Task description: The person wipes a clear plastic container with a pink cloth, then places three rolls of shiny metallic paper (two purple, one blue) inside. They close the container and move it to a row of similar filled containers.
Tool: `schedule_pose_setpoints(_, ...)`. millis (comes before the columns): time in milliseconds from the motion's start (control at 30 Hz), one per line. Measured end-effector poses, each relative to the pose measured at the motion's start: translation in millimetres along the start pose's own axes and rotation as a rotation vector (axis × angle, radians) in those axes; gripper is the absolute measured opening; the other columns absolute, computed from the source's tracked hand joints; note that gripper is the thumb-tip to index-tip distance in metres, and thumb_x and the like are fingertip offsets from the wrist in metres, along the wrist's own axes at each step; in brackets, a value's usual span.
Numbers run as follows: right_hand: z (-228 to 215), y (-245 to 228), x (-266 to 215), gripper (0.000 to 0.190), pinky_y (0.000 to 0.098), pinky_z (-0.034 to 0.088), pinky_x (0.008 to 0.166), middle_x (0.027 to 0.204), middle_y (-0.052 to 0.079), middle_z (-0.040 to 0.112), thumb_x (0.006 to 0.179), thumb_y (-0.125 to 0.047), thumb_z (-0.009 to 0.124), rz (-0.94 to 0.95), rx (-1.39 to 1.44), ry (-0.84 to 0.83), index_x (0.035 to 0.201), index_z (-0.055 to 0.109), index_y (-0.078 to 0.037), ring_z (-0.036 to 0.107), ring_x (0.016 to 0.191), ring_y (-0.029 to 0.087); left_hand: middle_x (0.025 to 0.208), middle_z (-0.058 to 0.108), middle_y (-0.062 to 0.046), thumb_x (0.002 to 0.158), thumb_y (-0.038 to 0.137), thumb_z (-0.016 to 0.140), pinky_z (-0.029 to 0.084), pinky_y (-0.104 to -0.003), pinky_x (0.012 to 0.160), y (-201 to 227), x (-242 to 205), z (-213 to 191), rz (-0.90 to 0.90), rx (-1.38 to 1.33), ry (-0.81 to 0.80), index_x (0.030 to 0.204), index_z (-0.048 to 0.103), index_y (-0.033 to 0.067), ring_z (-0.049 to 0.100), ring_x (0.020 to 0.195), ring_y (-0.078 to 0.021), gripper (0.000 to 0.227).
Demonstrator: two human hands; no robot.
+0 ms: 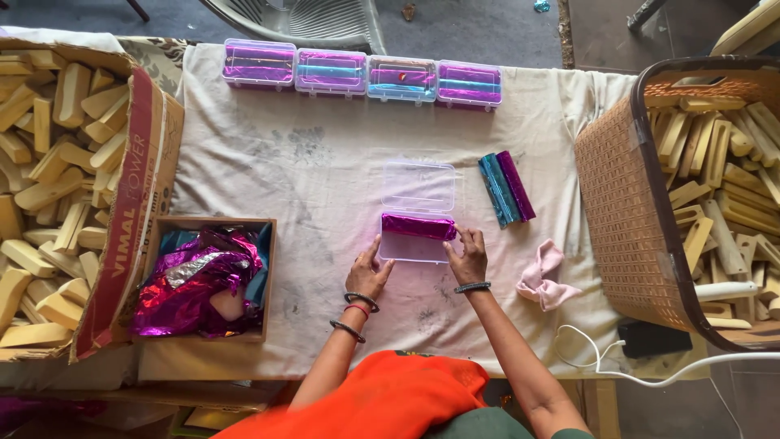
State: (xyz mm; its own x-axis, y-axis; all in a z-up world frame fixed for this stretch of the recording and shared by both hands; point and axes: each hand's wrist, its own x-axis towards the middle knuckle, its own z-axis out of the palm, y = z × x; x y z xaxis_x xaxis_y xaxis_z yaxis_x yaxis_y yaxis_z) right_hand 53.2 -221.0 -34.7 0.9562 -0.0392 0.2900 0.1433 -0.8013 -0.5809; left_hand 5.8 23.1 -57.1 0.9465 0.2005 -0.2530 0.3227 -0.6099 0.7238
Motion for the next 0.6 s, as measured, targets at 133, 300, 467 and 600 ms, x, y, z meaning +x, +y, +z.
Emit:
schedule_pose_setpoints(133, 10.9, 10.1, 11.4, 0.04, 0.0336, 0.056, 0.075, 0.1, 0.009, 0.062, 0.079, -0.01, 0.083, 0.115, 0.078, -0.024, 0.117, 0.073, -0.01, 0.065, 0.088, 0.022, 0.085, 0.063, 0.002, 0.084, 0.048, 0.077, 0.056, -0.039, 0.067, -1.3, 0.4, 2.1, 0.001, 0.005, -0.004, 0.151, 0.046, 0.0446, 0.066, 0.079, -0.0168, 0.074)
schedule_pose_setpoints(300, 14.4, 23.6, 21.2, 0.026, 0.0305, 0.057, 0.072, 0.1, 0.006, 0.071, 0.086, -0.005, 0.075, 0.132, 0.248, -0.015, 0.111, 0.077, -0.009, 0.069, 0.085, 0.019, 0.085, 0.063, 0.002, 0.084, 0.049, 0.076, 0.056, -0.038, 0.067, 2.9, 0.3, -1.1, -0.036, 0.011, -0.026, 0.15, 0.046, 0.0455, 0.066, 0.079, -0.0162, 0.073)
schedule_pose_setpoints(467, 13.2, 13.0, 35.3, 0.014, 0.0322, 0.056, 0.069, 0.09, 0.008, 0.072, 0.084, -0.006, 0.075, 0.09, 0.154, -0.05, 0.098, 0.073, -0.005, 0.071, 0.077, 0.021, 0.085, 0.063, 0.002, 0.084, 0.049, 0.077, 0.055, -0.038, 0.066, -0.2, 0.3, 0.7, -0.008, 0.007, -0.008, 0.151, 0.046, 0.0445, 0.066, 0.079, -0.0163, 0.074)
schedule_pose_setpoints(600, 14.5, 0.0, 44.4, 0.012, 0.0385, 0.056, 0.069, 0.086, 0.005, 0.074, 0.085, -0.016, 0.074, 0.283, -0.055, -0.094, 0.096, 0.072, -0.013, 0.072, 0.079, 0.023, 0.085, 0.062, 0.002, 0.084, 0.049, 0.077, 0.055, -0.038, 0.066, 1.9, 0.0, -1.3, -0.014, 0.002, -0.013, 0.151, 0.046, 0.0447, 0.066, 0.079, -0.0165, 0.074)
